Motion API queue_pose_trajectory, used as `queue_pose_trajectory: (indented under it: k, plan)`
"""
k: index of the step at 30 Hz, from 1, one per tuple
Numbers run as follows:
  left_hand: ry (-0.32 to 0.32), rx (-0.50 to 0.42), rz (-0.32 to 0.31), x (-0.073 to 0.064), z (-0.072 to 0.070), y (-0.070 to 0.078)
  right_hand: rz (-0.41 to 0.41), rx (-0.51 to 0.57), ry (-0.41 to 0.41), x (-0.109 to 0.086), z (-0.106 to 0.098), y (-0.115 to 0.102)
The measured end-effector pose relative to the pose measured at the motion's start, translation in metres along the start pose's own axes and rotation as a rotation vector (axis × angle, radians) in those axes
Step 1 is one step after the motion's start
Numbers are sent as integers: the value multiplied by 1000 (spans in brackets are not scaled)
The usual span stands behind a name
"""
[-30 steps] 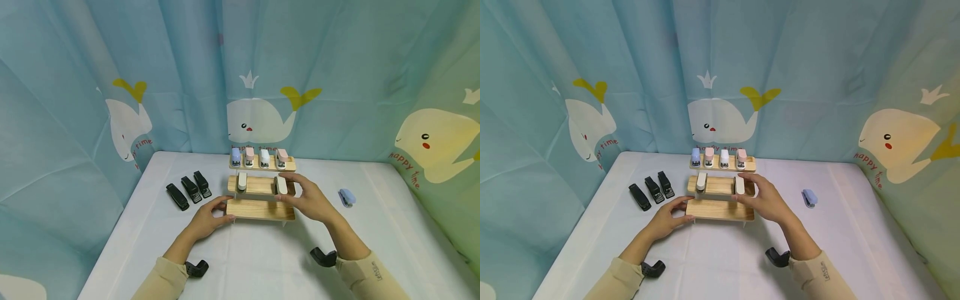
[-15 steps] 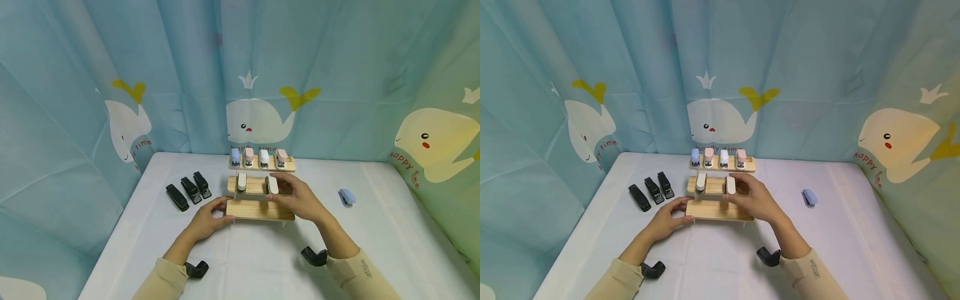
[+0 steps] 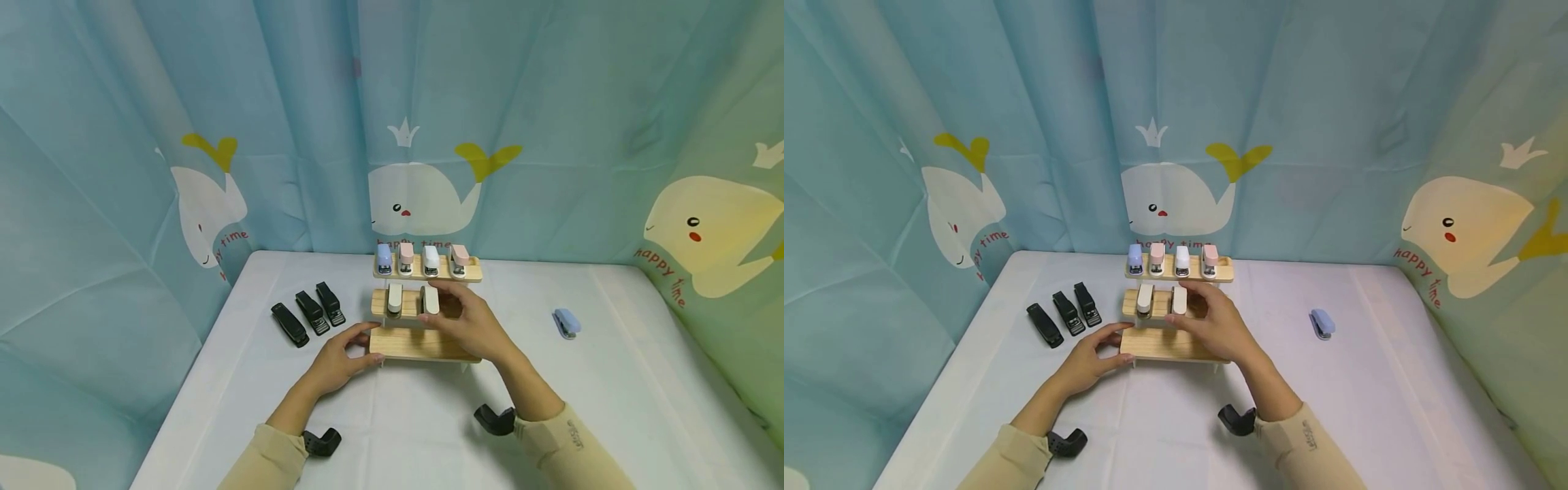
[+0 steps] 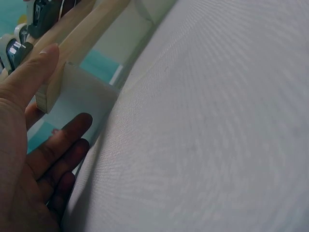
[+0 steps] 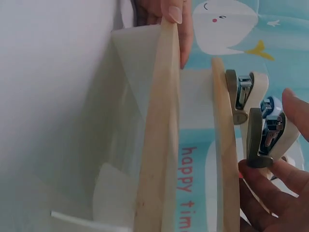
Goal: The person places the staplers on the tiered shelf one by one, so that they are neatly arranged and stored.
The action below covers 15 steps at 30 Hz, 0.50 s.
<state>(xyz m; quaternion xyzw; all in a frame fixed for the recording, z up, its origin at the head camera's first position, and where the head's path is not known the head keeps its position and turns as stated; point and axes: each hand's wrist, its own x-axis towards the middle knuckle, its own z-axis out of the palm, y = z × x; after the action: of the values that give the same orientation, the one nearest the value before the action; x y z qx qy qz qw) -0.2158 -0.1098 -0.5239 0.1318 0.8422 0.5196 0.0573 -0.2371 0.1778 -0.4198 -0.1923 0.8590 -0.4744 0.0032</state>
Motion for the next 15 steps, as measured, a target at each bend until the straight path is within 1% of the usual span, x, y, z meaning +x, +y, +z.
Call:
queue_pose_trajectory:
  k: [9, 15]
  plan:
    - [-5, 6, 5, 1, 1, -4, 21, -26, 13, 4, 9, -3]
    - [-11, -2, 2, 1, 0, -3, 19, -33, 28, 7, 13, -2]
